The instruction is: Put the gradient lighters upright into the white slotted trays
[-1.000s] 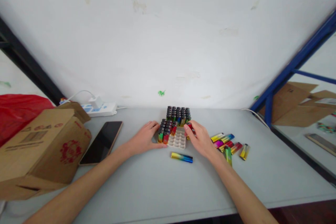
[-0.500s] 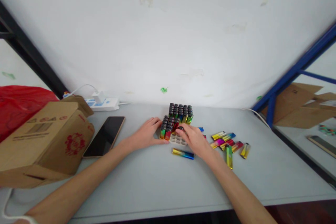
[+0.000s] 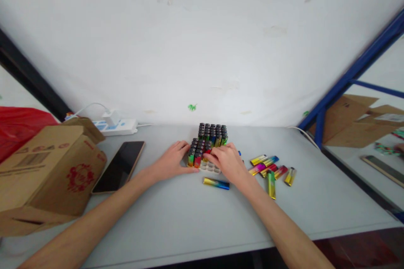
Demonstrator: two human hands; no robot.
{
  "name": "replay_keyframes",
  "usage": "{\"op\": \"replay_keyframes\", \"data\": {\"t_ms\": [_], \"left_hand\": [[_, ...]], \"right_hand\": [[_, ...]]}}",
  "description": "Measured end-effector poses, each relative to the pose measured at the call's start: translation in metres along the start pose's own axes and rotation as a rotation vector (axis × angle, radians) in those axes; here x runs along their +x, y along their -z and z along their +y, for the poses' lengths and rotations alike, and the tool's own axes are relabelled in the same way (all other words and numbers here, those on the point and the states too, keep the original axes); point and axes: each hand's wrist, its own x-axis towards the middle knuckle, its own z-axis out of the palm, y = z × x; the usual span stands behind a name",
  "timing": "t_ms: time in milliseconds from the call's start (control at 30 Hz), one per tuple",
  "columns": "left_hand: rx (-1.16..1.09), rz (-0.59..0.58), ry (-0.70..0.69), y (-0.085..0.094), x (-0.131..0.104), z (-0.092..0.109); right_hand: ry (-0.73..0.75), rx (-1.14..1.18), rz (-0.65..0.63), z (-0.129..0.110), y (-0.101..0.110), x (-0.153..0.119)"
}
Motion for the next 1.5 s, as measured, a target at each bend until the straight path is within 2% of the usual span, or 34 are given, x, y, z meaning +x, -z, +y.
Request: {"op": "replay_keyframes", "data": {"t_ms": [133, 267, 400, 567, 633, 700, 800, 867, 1000, 1067, 1167, 1267, 1333, 1400, 1500], "left_hand": [[0.015, -0.007, 0.005, 0.0, 0.0, -0.001], [0.021, 0.003, 0.011, 0.0, 0.0, -0.002], [0.048, 0.005, 0.01, 0.0, 0.0, -0.003], [0.057, -0.001, 0.013, 0.001, 0.001, -0.003], [0.05, 0.0, 0.016, 0.001, 0.002, -0.004], [0.043, 0.003, 0.013, 0.0, 0.002, -0.005], [0.039, 0.008, 0.002, -0.001, 0.003, -0.007], [0.033, 0.006, -0.002, -0.001, 0.002, -0.007], [0.015, 0.006, 0.0, 0.001, 0.002, -0.006], [0.007, 0.011, 0.009, 0.001, 0.002, -0.005], [-0.019, 0.012, 0.026, 0.001, 0.002, -0.004], [-0.03, 0.011, 0.035, 0.0, 0.003, -0.004], [-0.03, 0.009, 0.04, 0.001, 0.003, -0.005], [-0.027, 0.01, 0.043, 0.002, 0.003, -0.006], [-0.013, 0.012, 0.051, 0.004, 0.003, -0.008]], "right_hand": [[0.063, 0.109, -0.013, 0.004, 0.003, -0.005], [-0.011, 0.157, 0.048, 0.023, 0.017, -0.014], [-0.118, 0.151, 0.159, 0.051, 0.037, -0.022], [-0.209, 0.152, 0.368, 0.083, 0.058, -0.033], [-0.201, 0.13, 0.371, 0.087, 0.059, -0.041], [-0.153, 0.109, 0.26, 0.084, 0.054, -0.054], [-0.07, 0.072, 0.024, 0.075, 0.039, -0.075], [-0.064, 0.041, -0.037, 0.072, 0.032, -0.087], [-0.098, -0.021, -0.011, 0.068, 0.034, -0.098], [-0.11, -0.041, 0.023, 0.055, 0.04, -0.097], [-0.07, 0.003, 0.086, 0.015, 0.042, -0.09], [0.034, 0.033, 0.036, -0.027, 0.032, -0.082], [0.07, -0.005, 0.022, -0.042, 0.022, -0.079], [0.054, -0.067, 0.032, -0.042, 0.016, -0.081], [0.013, -0.124, 0.046, -0.028, 0.017, -0.09]]}}
